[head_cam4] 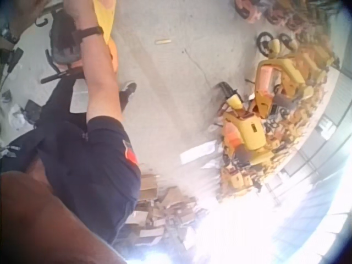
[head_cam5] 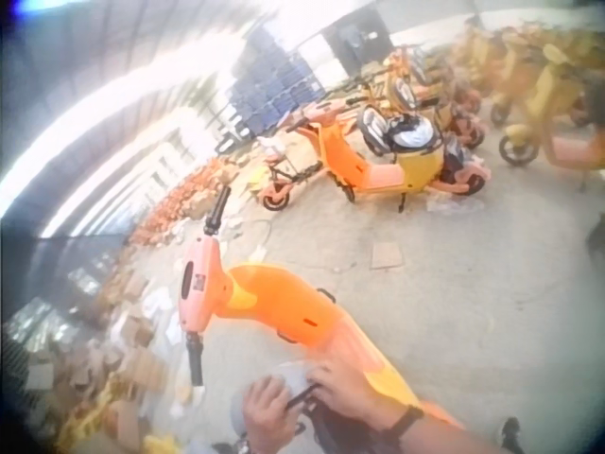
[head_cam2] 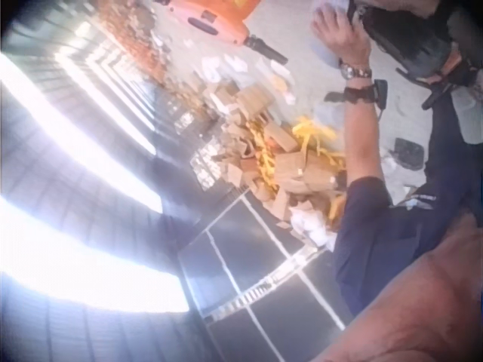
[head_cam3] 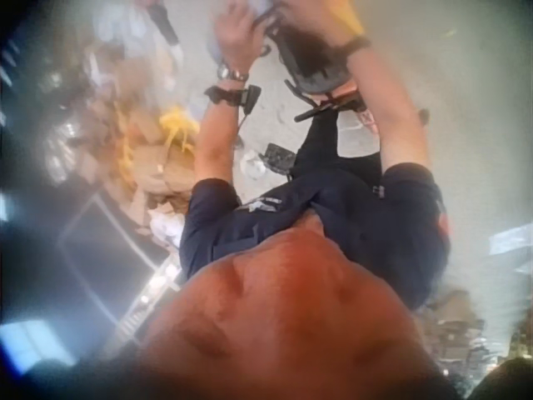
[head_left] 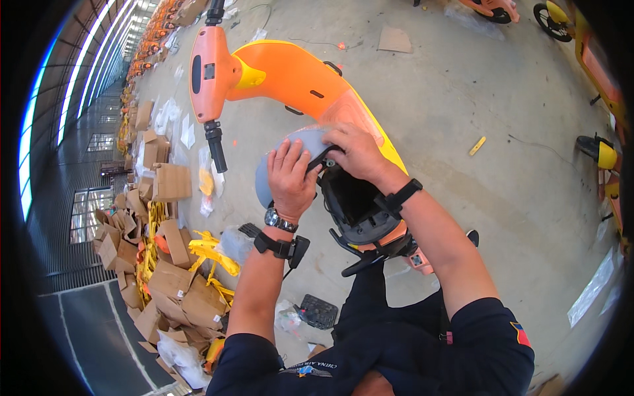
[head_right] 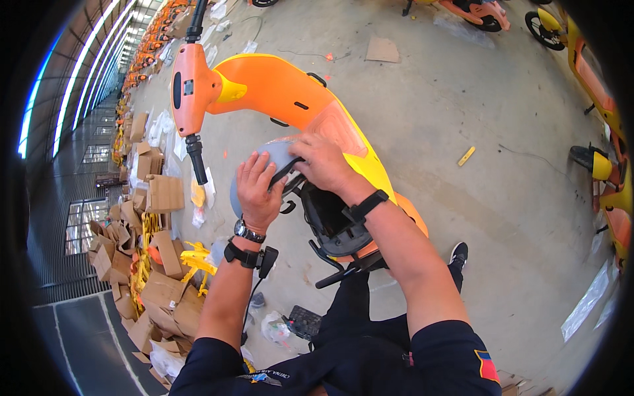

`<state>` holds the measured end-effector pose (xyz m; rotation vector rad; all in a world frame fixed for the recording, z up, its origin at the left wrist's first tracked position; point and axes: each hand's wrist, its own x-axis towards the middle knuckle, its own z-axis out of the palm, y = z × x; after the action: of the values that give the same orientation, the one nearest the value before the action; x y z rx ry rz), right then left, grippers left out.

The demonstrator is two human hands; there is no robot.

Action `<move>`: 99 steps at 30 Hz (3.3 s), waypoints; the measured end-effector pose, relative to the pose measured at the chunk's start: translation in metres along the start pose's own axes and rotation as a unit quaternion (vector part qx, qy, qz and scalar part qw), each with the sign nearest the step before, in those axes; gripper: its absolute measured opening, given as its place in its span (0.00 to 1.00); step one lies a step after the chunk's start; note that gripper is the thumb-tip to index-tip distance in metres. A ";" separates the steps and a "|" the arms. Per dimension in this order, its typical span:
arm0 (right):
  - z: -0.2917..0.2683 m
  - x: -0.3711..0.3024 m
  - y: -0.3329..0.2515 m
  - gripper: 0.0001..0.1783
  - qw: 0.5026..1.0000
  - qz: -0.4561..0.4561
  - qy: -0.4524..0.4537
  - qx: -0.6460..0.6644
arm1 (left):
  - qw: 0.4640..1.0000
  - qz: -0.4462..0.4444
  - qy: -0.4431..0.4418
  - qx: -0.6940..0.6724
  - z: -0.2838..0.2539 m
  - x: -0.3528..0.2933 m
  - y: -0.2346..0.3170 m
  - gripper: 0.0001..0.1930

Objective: The person attaches a gray protective cover to the seat area of an electric scooter and secures it by connecting internal wiring components.

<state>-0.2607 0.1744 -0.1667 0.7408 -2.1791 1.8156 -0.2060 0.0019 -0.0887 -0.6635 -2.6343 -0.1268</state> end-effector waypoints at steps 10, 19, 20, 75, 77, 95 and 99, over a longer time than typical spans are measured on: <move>0.009 -0.002 0.005 0.20 0.993 -0.077 0.063 -0.063 | 0.999 -0.023 0.006 -0.032 -0.004 0.015 0.003 0.13; 0.024 -0.003 0.026 0.16 0.991 -0.061 0.119 -0.015 | 1.000 -0.019 0.007 0.000 0.003 0.023 -0.003 0.20; 0.025 -0.004 0.028 0.15 0.989 -0.066 0.134 -0.015 | 1.000 -0.018 0.005 0.000 0.003 0.023 -0.001 0.20; 0.040 -0.030 0.021 0.08 0.976 0.105 0.147 0.119 | 0.998 0.005 0.028 -0.051 0.033 0.031 0.009 0.07; 0.039 -0.036 0.018 0.12 0.982 0.078 0.159 0.062 | 0.994 0.020 0.022 -0.105 0.032 0.027 0.013 0.08; 0.009 0.011 -0.036 0.13 0.979 -0.140 -0.025 -0.146 | 0.992 -0.103 0.067 -0.016 -0.008 -0.047 -0.013 0.31; 0.012 0.028 -0.046 0.17 0.964 -0.199 -0.105 -0.142 | 0.990 -0.098 0.092 -0.036 -0.002 -0.037 -0.020 0.28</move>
<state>-0.2597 0.1511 -0.1171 1.2385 -2.1487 1.2473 -0.1856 -0.0318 -0.1023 -0.3921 -2.5190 -0.3268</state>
